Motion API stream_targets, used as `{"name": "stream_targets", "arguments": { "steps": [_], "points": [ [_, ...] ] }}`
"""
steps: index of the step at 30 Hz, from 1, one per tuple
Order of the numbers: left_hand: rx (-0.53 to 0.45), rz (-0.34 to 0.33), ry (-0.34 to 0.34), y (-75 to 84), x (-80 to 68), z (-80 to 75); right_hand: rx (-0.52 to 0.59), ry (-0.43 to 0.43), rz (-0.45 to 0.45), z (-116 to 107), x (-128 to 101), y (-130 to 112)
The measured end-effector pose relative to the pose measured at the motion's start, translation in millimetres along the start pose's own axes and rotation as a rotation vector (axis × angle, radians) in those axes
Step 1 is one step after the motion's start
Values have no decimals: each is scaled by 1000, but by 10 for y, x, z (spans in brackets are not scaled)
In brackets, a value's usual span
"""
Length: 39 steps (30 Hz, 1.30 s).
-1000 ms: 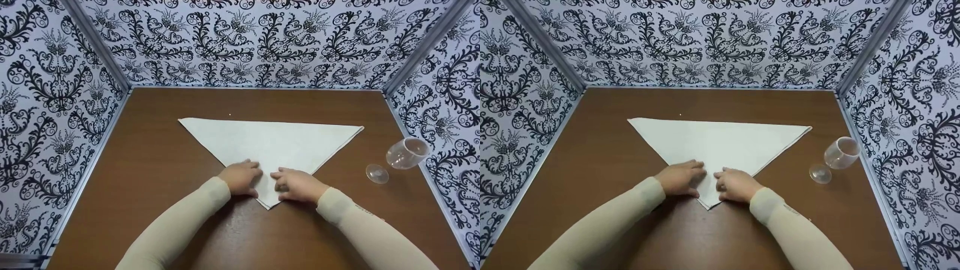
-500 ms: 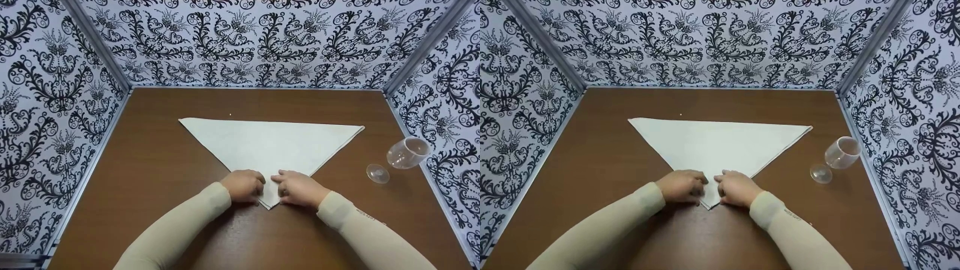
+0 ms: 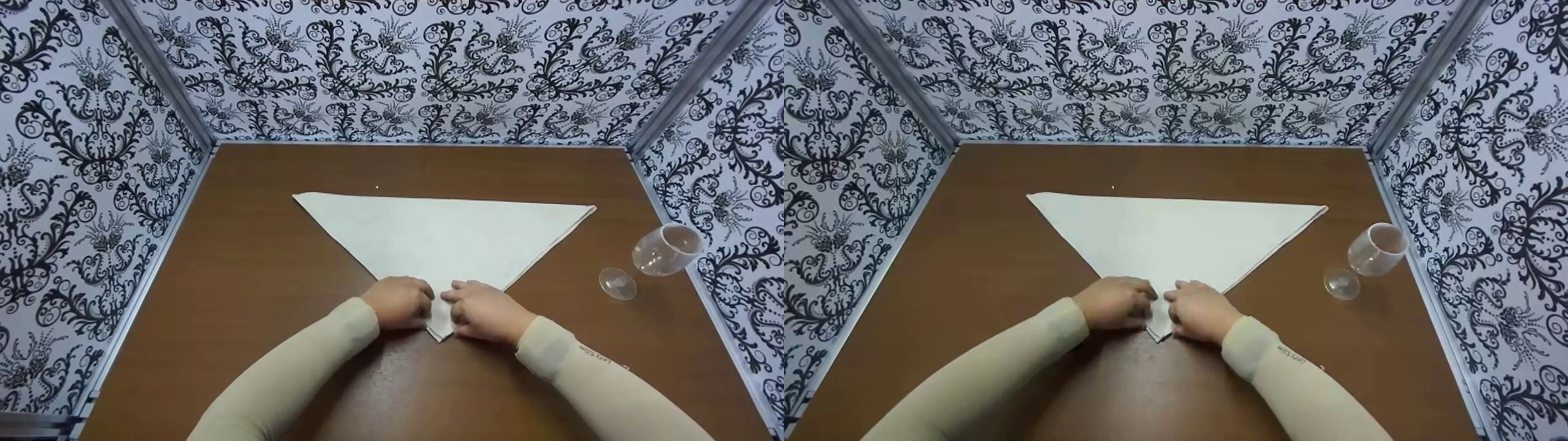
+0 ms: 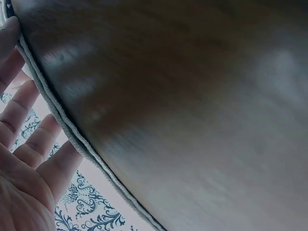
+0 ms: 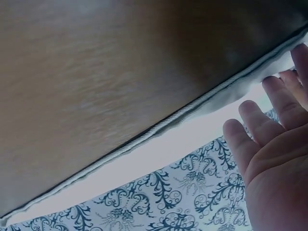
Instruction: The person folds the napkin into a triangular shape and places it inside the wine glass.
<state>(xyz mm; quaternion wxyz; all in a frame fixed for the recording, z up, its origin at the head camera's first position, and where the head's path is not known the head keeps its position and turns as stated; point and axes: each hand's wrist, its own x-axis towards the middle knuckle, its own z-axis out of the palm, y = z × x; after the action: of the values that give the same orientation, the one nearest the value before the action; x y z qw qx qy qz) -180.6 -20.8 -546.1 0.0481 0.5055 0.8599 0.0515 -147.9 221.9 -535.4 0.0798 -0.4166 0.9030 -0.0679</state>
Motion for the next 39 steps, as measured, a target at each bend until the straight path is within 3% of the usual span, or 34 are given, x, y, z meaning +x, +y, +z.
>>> {"name": "stream_targets", "arguments": {
  "steps": [6, 18, 25, 29, 39],
  "points": [
    [-5, -55, -46, 84, -19, -71, -69, 68, -41, 36, 6, -17],
    [57, -27, 56, 119, 9, 2, -19, 134, -44, 50, 2, -27],
    [72, -38, 51, 133, 16, 6, -55, 153, -36, 86, 11, -77],
    [40, -57, 44, 134, 11, 4, -77, 175, -41, 95, 15, -85],
    [-83, -145, 40, 175, 4, -32, -4, 226, -42, 96, 13, -83]
  ]
}}
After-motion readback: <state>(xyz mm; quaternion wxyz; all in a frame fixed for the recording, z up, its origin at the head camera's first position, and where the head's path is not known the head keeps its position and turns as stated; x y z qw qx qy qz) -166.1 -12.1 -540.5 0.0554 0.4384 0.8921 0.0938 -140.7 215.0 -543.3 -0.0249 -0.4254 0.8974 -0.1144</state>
